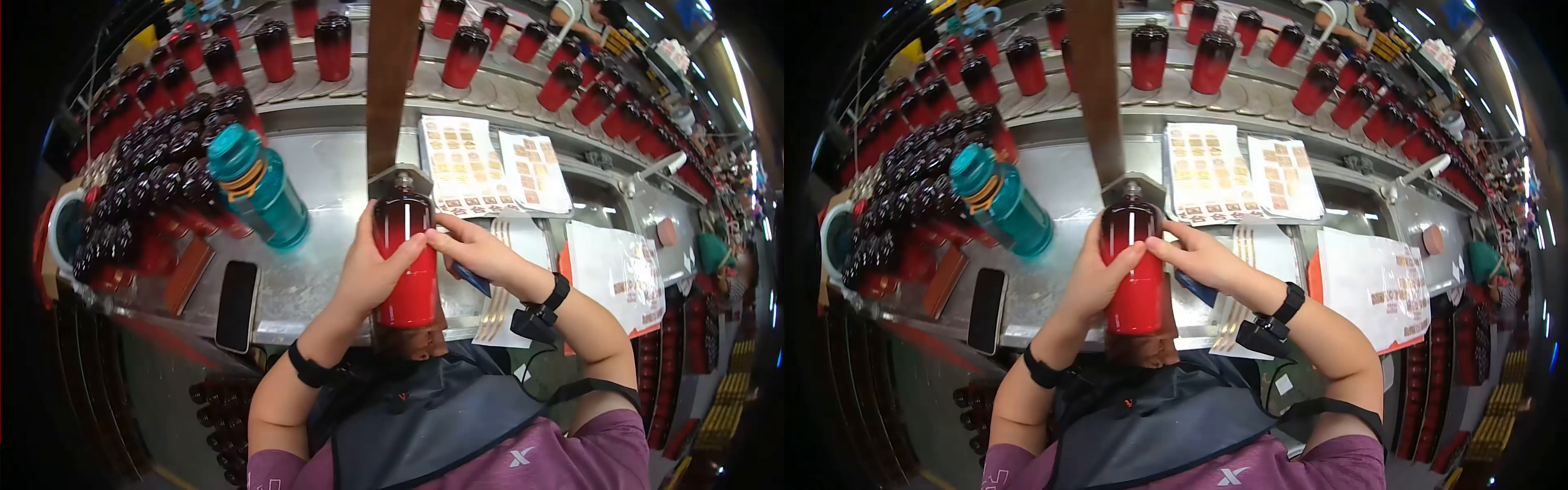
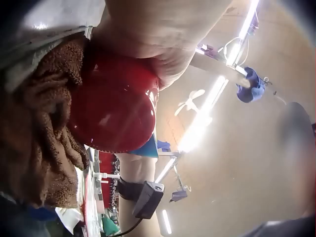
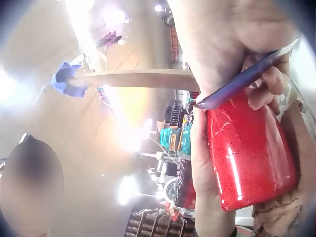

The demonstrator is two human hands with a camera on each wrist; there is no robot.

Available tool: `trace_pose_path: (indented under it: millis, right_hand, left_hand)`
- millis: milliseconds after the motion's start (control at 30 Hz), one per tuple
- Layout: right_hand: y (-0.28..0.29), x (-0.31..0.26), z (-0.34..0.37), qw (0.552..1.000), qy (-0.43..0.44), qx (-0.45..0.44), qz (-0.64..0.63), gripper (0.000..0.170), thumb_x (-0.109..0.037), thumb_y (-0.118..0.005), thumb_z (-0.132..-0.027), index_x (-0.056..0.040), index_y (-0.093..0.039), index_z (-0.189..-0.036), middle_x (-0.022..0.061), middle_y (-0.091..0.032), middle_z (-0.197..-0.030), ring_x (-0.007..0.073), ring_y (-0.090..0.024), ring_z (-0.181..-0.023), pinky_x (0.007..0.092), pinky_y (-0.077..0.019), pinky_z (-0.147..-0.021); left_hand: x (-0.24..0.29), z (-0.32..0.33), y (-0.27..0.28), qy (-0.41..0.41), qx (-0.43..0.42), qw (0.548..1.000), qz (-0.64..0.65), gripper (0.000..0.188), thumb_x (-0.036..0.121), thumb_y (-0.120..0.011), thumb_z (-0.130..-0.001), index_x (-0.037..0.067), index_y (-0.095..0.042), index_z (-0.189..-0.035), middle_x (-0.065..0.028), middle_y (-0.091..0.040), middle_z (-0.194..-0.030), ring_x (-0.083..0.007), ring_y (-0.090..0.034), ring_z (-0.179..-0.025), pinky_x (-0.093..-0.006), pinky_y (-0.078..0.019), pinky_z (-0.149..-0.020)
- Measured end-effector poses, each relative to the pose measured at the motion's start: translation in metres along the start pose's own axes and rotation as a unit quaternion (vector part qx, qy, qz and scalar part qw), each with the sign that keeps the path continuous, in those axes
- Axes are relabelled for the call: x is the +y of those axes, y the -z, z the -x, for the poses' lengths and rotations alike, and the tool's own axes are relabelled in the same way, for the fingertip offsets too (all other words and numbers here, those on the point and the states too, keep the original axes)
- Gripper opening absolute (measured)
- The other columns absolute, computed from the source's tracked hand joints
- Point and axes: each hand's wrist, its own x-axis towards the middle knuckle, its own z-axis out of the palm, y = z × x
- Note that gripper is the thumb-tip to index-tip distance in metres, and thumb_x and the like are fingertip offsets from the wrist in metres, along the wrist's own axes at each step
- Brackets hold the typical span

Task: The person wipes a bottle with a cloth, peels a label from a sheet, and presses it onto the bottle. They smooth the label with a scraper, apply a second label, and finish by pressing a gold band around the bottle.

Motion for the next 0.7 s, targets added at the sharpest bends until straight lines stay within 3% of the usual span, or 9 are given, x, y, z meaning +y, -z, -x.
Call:
trace_pose_path:
  millis: [100,167,233,267,367,400,433,533,700]
  right_hand:
    - [0.021,0.004,-0.006,0.997,0.023,-0.039,0.061,0.065,-0.045,-0.064,-0.098,0.0032,-0.051,-0.140,0.0052,-0.070,-0.092,0.0085,-0.059,-0.084,0.0256,-0.0486,-0.077]
    - [0.055,-0.012,-0.013,0.999,0.033,0.018,0.017,0.052,-0.039,-0.068,-0.095,0.0021,-0.064,-0.126,0.0046,-0.072,-0.091,0.0067,-0.058,-0.078,0.0235,-0.0461,-0.070]
    - [0.124,-0.011,-0.036,0.981,-0.027,0.139,0.132,0.038,-0.035,-0.070,-0.093,-0.0002,-0.074,-0.109,0.0048,-0.073,-0.089,0.0080,-0.058,-0.072,0.0246,-0.0456,-0.064]
    - [0.159,-0.003,-0.051,0.973,-0.036,0.162,0.158,0.035,-0.033,-0.071,-0.091,-0.0004,-0.075,-0.104,0.0042,-0.073,-0.088,0.0087,-0.058,-0.071,0.0263,-0.0467,-0.064]
    - [0.230,0.028,-0.089,0.949,-0.040,0.194,0.246,0.035,-0.032,-0.074,-0.087,-0.0006,-0.076,-0.101,0.0059,-0.074,-0.085,0.0126,-0.061,-0.071,0.0306,-0.0498,-0.066]
    - [0.241,0.036,-0.101,0.929,-0.035,0.204,0.306,0.038,-0.033,-0.075,-0.085,-0.0006,-0.075,-0.104,0.0081,-0.074,-0.085,0.0157,-0.065,-0.073,0.0332,-0.0517,-0.068]
    - [0.245,0.040,-0.112,0.910,-0.025,0.204,0.361,0.039,-0.033,-0.077,-0.082,-0.0006,-0.075,-0.104,0.0110,-0.075,-0.086,0.0195,-0.067,-0.075,0.0349,-0.0528,-0.071]
    - [0.250,0.049,-0.131,0.890,-0.013,0.194,0.412,0.038,-0.028,-0.078,-0.081,0.0017,-0.074,-0.105,0.0135,-0.073,-0.087,0.0202,-0.067,-0.078,0.0332,-0.0528,-0.071]
    - [0.250,0.046,-0.142,0.900,-0.051,0.157,0.404,0.033,-0.031,-0.081,-0.074,-0.0026,-0.076,-0.090,0.0130,-0.074,-0.081,0.0231,-0.069,-0.073,0.0357,-0.0535,-0.070]
  left_hand:
    - [0.009,-0.006,0.002,-0.004,0.002,0.999,-0.034,0.093,0.025,-0.077,-0.088,-0.008,-0.019,-0.153,-0.0212,-0.057,-0.134,-0.0251,-0.060,-0.119,-0.0360,-0.0504,-0.098]
    - [0.002,-0.006,0.009,-0.016,0.009,0.992,-0.126,0.092,0.025,-0.075,-0.089,-0.008,-0.018,-0.154,-0.0234,-0.054,-0.137,-0.0276,-0.060,-0.122,-0.0377,-0.0493,-0.100]
    - [0.002,-0.001,0.011,-0.049,0.011,0.971,-0.233,0.090,0.024,-0.072,-0.091,-0.007,-0.015,-0.155,-0.0257,-0.050,-0.141,-0.0300,-0.059,-0.123,-0.0383,-0.0482,-0.102]
    - [0.015,0.006,0.008,0.023,-0.009,0.990,-0.138,0.092,0.022,-0.071,-0.091,-0.005,-0.012,-0.156,-0.0266,-0.047,-0.143,-0.0312,-0.059,-0.123,-0.0389,-0.0475,-0.104]
    - [0.021,0.019,0.012,0.041,-0.034,0.994,-0.097,0.093,0.019,-0.070,-0.092,-0.005,-0.008,-0.156,-0.0263,-0.048,-0.142,-0.0322,-0.060,-0.121,-0.0391,-0.0474,-0.104]
    - [0.019,0.022,0.014,0.041,-0.033,0.995,-0.085,0.111,0.027,-0.081,-0.083,-0.004,-0.004,-0.157,-0.0267,-0.046,-0.143,-0.0353,-0.054,-0.129,-0.0425,-0.0447,-0.107]
    - [0.017,0.024,0.020,0.042,-0.029,0.995,-0.084,0.111,0.027,-0.081,-0.083,-0.004,-0.004,-0.157,-0.0267,-0.046,-0.143,-0.0353,-0.054,-0.129,-0.0425,-0.0447,-0.107]
    - [0.005,0.030,0.042,-0.084,-0.161,0.934,-0.308,0.155,0.048,-0.097,-0.053,-0.003,0.006,-0.157,-0.0297,-0.037,-0.148,-0.0425,-0.038,-0.138,-0.0490,-0.0361,-0.113]
    - [-0.004,0.031,0.043,-0.164,-0.149,0.898,-0.381,0.143,0.040,-0.094,-0.063,-0.004,0.005,-0.156,-0.0281,-0.042,-0.146,-0.0469,-0.050,-0.124,-0.0521,-0.0416,-0.105]
